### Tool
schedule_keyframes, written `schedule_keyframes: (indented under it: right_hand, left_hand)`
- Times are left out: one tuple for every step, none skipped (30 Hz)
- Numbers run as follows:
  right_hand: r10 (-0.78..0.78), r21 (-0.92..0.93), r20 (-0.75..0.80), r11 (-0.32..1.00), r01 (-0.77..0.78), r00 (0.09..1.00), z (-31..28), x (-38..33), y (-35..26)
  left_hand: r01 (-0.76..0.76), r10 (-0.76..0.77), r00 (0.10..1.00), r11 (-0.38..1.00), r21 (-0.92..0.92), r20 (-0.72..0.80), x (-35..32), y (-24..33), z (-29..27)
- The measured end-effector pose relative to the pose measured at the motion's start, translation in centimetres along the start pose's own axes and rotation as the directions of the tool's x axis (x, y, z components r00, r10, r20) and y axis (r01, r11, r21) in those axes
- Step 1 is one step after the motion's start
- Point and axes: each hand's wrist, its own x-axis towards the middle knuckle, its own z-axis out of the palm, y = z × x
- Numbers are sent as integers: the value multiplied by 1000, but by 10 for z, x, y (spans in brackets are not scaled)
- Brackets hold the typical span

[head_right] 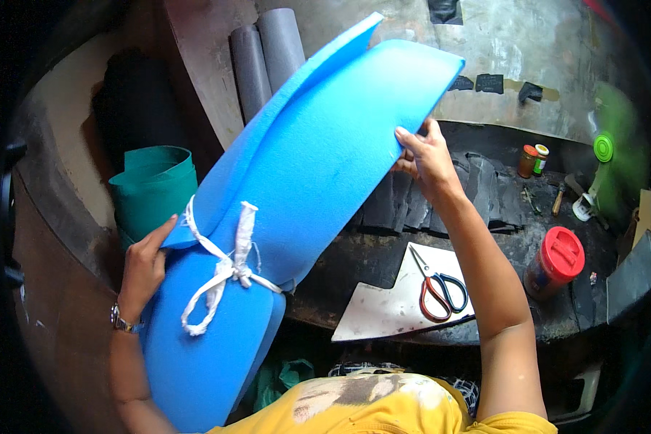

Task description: The person unrolls a blue foam sheet, removes a white tie, and uses scissors to cut a long strip from the sheet. The person holds the foam with one hand and cuts with the other, producing a continuous strip.

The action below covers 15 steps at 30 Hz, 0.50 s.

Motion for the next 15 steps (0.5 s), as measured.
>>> schedule_keyframes:
  right_hand:
    - [-42,-9,27,999,42,999,5,0,-3]
    - [-55,-28,73,998,58,996,10,0,-8]
    - [-63,-51,105,996,68,993,14,0,-12]
    - [-95,-15,140,995,98,986,17,-3,-16]
    - [-81,-25,133,996,85,988,21,-5,-20]
    - [-83,-6,136,996,85,987,23,-11,-24]
    - [-88,22,154,996,86,984,26,-17,-28]
    - [-84,33,167,996,80,982,26,-25,-32]
    - [-80,49,183,996,72,980,25,-35,-36]
    - [-89,96,184,993,72,979,25,-45,-38]
    - [-97,134,161,988,75,982,23,-56,-40]
    - [-130,151,156,983,107,979,20,-68,-40]
    - [-178,185,166,972,146,970,16,-81,-39]
    - [-154,154,110,979,136,982,11,-93,-37]
    - [-199,173,129,969,175,971,6,-104,-36]
  left_hand:
    - [42,-42,999,999,-6,-14,-9,0,-2]
    - [62,-62,998,998,-13,-25,-19,0,-5]
    - [75,-76,996,997,-24,-36,-27,1,-7]
    - [80,-82,996,996,-35,-44,-34,1,-10]
    - [84,-85,996,996,-32,-40,-40,1,-13]
    - [92,-93,995,995,-29,-43,-46,1,-17]
    - [109,-110,993,994,-17,-45,-51,1,-19]
    - [108,-109,993,994,-26,-40,-57,2,-23]
    - [115,-116,993,993,-22,-29,-61,2,-26]
    - [125,-126,991,992,-22,-34,-66,3,-29]
    - [133,-134,991,991,-19,-32,-69,4,-31]
    - [64,-66,996,998,-27,-53,-70,5,-32]
    - [13,-15,998,999,-30,-60,-72,7,-33]
    - [-20,19,997,1000,-22,-69,-77,12,-35]
    - [-33,32,996,999,-6,-79,-84,17,-37]
